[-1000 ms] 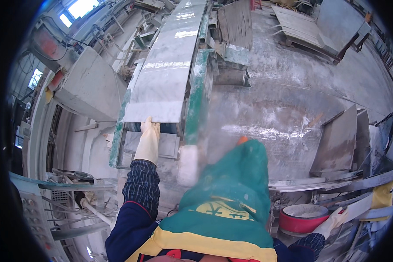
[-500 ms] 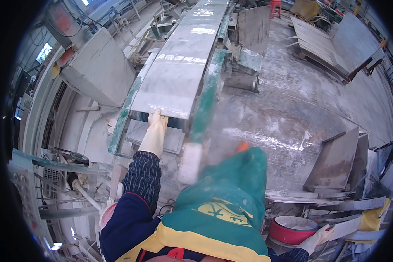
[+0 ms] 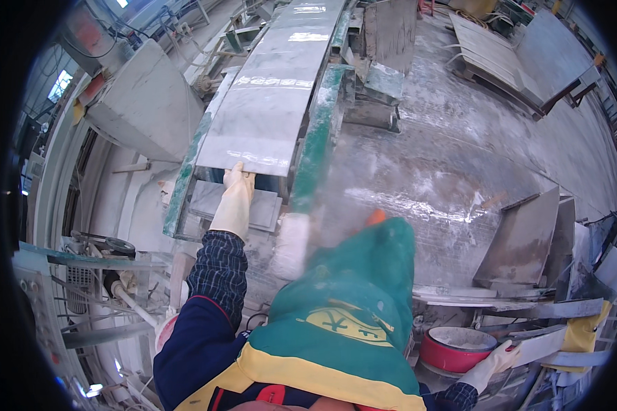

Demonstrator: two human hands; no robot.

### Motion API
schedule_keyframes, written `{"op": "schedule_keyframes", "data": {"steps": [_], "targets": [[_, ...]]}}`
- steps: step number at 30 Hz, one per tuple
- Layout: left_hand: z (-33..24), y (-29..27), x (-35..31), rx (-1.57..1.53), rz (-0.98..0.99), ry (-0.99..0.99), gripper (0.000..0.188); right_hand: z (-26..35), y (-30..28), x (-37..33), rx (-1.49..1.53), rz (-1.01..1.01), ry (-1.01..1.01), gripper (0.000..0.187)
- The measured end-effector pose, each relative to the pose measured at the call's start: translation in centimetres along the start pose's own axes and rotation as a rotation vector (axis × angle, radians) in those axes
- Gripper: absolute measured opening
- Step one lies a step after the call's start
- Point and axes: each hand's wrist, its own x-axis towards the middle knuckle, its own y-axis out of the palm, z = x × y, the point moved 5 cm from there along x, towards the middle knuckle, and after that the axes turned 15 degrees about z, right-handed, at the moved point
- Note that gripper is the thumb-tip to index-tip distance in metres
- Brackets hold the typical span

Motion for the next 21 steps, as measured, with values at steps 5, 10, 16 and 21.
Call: {"op": "schedule_keyframes", "data": {"steps": [5, 10, 16, 21], "targets": [[0.1, -0.3, 0.7, 0.012, 0.026, 0.019, 0.067, 1.0, -0.4, -1.0, 0.021, 0.001, -0.003, 0.053], [0.3, -0.5, 1.1, 0.006, 0.013, 0.026, 0.069, 3.1, -2.0, -2.9, -0.004, -0.021, 0.023, 0.052], [0.3, -0.8, 1.7, -0.002, -0.056, 0.030, 0.074, 3.4, -3.3, -3.0, -0.116, -0.078, 0.101, 0.050], [0.5, -1.0, 2.3, -0.029, -0.092, 0.028, 0.071, 0.5, -4.1, 1.2, -0.090, -0.141, 0.215, 0.057]]}}
